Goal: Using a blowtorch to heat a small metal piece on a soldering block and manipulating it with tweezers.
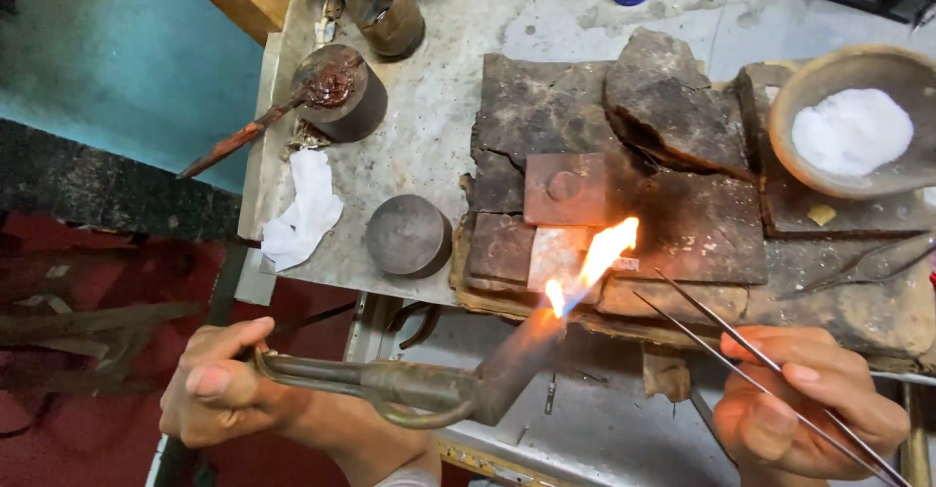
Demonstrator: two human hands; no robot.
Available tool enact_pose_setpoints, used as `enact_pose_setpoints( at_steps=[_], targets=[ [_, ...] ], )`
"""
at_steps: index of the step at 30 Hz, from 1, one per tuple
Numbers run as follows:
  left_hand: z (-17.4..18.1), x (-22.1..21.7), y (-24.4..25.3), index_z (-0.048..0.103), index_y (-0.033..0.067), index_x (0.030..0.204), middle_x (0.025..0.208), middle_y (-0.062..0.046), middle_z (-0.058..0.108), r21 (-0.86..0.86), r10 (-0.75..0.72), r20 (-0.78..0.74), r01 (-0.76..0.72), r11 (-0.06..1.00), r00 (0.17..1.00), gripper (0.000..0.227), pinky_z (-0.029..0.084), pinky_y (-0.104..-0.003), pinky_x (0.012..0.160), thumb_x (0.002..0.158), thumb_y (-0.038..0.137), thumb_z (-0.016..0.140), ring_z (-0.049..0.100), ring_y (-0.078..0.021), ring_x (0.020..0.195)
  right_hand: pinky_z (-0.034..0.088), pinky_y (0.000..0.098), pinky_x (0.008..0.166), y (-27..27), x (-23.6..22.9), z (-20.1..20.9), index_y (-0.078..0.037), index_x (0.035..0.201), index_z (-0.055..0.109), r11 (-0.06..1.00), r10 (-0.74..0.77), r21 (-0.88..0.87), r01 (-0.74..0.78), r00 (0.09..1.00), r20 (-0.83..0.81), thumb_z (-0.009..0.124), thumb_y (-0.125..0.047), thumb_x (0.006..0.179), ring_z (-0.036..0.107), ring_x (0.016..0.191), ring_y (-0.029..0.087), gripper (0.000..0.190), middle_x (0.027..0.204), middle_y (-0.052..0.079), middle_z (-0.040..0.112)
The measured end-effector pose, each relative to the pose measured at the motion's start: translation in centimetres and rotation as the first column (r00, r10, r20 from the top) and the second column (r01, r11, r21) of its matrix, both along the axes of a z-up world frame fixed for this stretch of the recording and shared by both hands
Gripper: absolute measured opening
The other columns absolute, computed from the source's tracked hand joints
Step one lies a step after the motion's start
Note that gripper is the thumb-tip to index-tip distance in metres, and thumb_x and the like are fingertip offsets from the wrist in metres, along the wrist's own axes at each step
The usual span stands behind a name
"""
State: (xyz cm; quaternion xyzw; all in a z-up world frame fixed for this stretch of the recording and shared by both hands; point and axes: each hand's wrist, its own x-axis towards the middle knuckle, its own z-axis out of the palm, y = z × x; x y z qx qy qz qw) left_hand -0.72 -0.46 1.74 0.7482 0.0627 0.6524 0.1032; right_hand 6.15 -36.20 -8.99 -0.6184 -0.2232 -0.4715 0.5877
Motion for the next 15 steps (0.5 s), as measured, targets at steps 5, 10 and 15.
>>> enact_pose_setpoints(
  at_steps=[5, 10, 15],
  targets=[
    [0.6, -0.3, -0.9, 0.063, -0.0081, 0.066, 0.059, -0.016, 0.059, -0.099, 0.117, -0.043, -0.121, 0.988, 0.992, 0.072, 0.044, -0.039, 0.058, 0.12, 0.027, 0.032, 0.055, -0.0284, 0.052, 0.048, 0.0419, 0.063, 0.8, -1.1, 1.5, -0.001, 0.115, 0.034, 0.988, -0.066, -0.143, 0.049, 0.991, -0.115, 0.045, -0.024, 0.111, 0.062, 0.07, 0.033, 0.026, 0.09, 0.02, 0.048],
    [0.0, -1.0, 0.0, 0.065, -0.0076, 0.067, 0.061, -0.016, 0.059, -0.147, 0.164, -0.129, -0.183, 0.972, 0.978, 0.075, 0.047, -0.04, 0.063, 0.121, 0.03, 0.028, 0.059, -0.0298, 0.057, 0.044, 0.0431, 0.059, 1.0, -0.6, 0.8, -0.001, 0.112, 0.033, 0.996, -0.046, -0.077, 0.042, 0.997, -0.058, 0.045, -0.023, 0.11, 0.06, 0.065, 0.038, 0.026, 0.093, 0.02, 0.042],
    [-1.4, -0.1, 1.7, 0.056, -0.0102, 0.061, 0.051, -0.02, 0.055, -0.015, -0.017, 0.104, 0.019, 1.0, 0.994, 0.07, 0.036, -0.038, 0.044, 0.117, 0.027, 0.035, 0.045, -0.0271, 0.039, 0.042, 0.0329, 0.057, 1.4, -0.4, 1.6, -0.005, 0.112, 0.034, 0.997, -0.044, -0.065, 0.039, 0.997, -0.07, 0.047, -0.027, 0.108, 0.055, 0.058, 0.026, 0.026, 0.079, 0.017, 0.048]
  ],
)
